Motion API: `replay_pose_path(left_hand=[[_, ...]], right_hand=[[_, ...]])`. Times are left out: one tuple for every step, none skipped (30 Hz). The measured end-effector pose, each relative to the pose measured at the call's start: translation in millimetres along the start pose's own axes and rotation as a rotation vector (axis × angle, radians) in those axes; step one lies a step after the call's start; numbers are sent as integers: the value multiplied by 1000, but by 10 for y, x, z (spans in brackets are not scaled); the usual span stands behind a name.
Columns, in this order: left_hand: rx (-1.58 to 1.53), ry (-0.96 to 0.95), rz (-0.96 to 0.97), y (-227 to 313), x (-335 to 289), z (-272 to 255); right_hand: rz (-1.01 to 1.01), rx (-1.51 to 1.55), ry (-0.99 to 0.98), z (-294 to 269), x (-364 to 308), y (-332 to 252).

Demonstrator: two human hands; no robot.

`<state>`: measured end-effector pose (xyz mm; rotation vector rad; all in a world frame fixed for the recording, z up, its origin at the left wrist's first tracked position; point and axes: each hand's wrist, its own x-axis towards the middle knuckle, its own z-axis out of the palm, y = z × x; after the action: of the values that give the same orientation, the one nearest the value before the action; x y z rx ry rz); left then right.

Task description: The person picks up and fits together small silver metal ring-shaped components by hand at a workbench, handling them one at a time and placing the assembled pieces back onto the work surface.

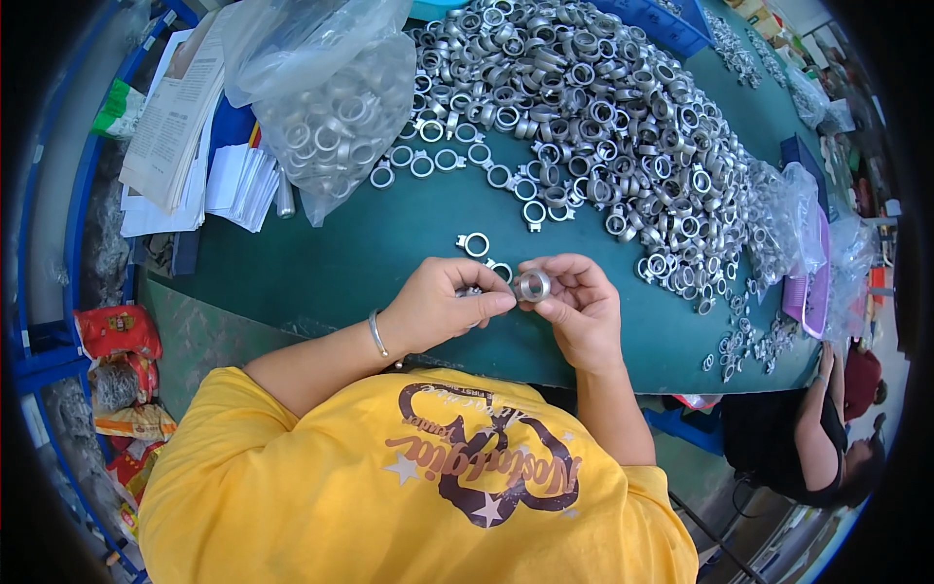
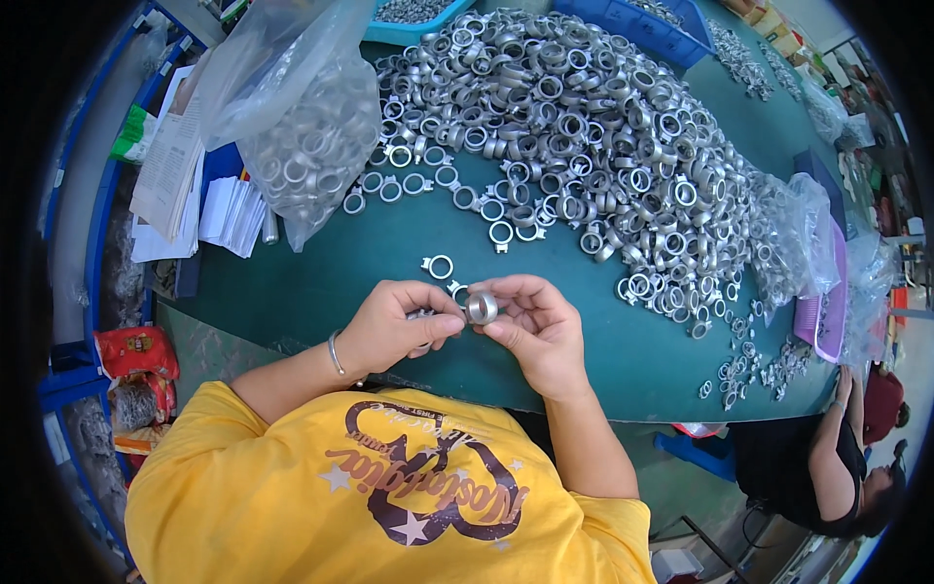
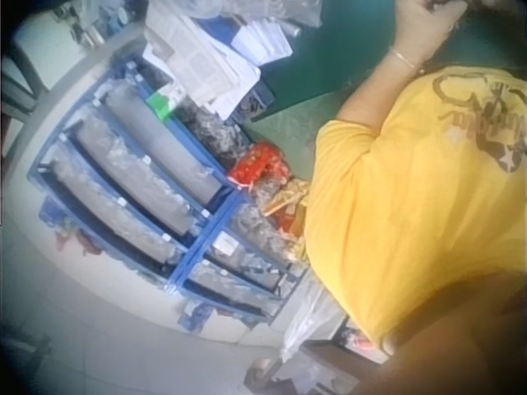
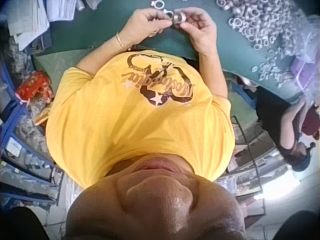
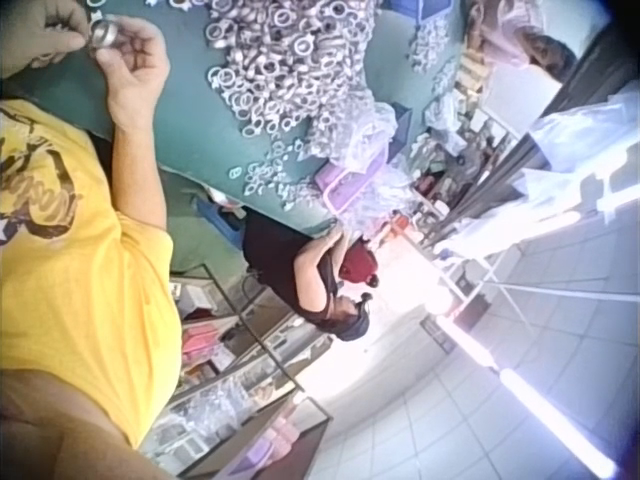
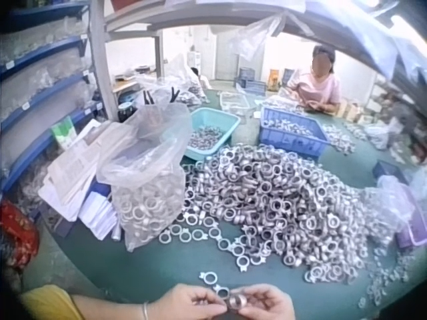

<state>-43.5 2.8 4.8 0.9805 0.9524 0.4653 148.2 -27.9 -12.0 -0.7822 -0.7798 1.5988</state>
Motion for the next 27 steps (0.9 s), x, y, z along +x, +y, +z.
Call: replay_pose_path(left_hand=[[-2, 1, 4, -6, 3, 5], [-115, -36, -1, -26, 13, 22], [-216, -63, -2, -16, 14, 13], [-252, -67, -20, -24, 13, 19], [-289, -93, -40, -36, 12, 20], [-315, -116, -56, -32, 18, 5], [-388, -141, -54, -48, 21, -3], [-491, -185, -48, -104, 34, -56], [-551, -190, -16, -53, 23, -73], [-615, -194, 18, 8, 12, -101], [-686, -183, 49, 97, 1, -134], [-675, -177, 66, 159, 3, -201], [-683, -166, 176, 244, 14, -295], [-687, -158, 285, 349, 30, -402], [-575, -141, 453, 574, 31, -508], [-462, -129, 615, 888, 8, -585], [-359, 135, 709, 1193, -41, -591], [-270, 145, 928, 1459, -38, -676], [-44, 391, 1036, 1709, -100, -718], [235, 662, 1132, 1887, -125, -821], [460, 827, 1079, 1991, -57, -937], [592, 858, 976, 2020, -33, -1110], [838, 736, 865, 1974, 18, -1466], [1087, 649, 615, 1960, 25, -1551], [1058, 693, 755, 1874, 66, -1548], [1021, 740, 894, 1777, 101, -1521], [874, 807, 1016, 1726, 71, -1397]], right_hand=[[0, -3, -3, 32, -16, -10], [-110, -222, 10, 66, -39, -21], [-229, -428, 14, 108, -14, -14], [-432, -793, -95, 83, 23, -32], [-506, -893, -148, 123, 34, -77], [-592, -985, -199, 178, 45, -115], [-508, -879, -166, 194, 13, -93], [-408, -721, -105, 219, -26, -84], [-425, -739, -38, 211, -32, -82], [-439, -758, 27, 201, -20, -72], [-416, -729, 79, 166, 1, -37], [-390, -706, 132, 138, 12, -11], [-341, -669, 163, 160, 18, -24], [-356, -662, 153, 148, 16, -16], [-352, -693, 123, 105, 0, -11], [-346, -728, 98, 82, -12, -14], [-333, -714, 158, 113, -22, -28], [-338, -712, 166, 106, -14, -43], [-382, -787, 146, 106, -4, -65], [-409, -867, 121, 121, -11, -78], [-478, -945, 110, 117, 25, -77], [-397, -1012, 97, 198, 46, -100], [-359, -1044, 71, 241, 60, -93], [-326, -1077, 61, 249, 66, -87], [-351, -1117, 23, 223, 74, -57], [-374, -1158, -19, 202, 74, -24], [-387, -1195, -59, 223, 92, 0]])
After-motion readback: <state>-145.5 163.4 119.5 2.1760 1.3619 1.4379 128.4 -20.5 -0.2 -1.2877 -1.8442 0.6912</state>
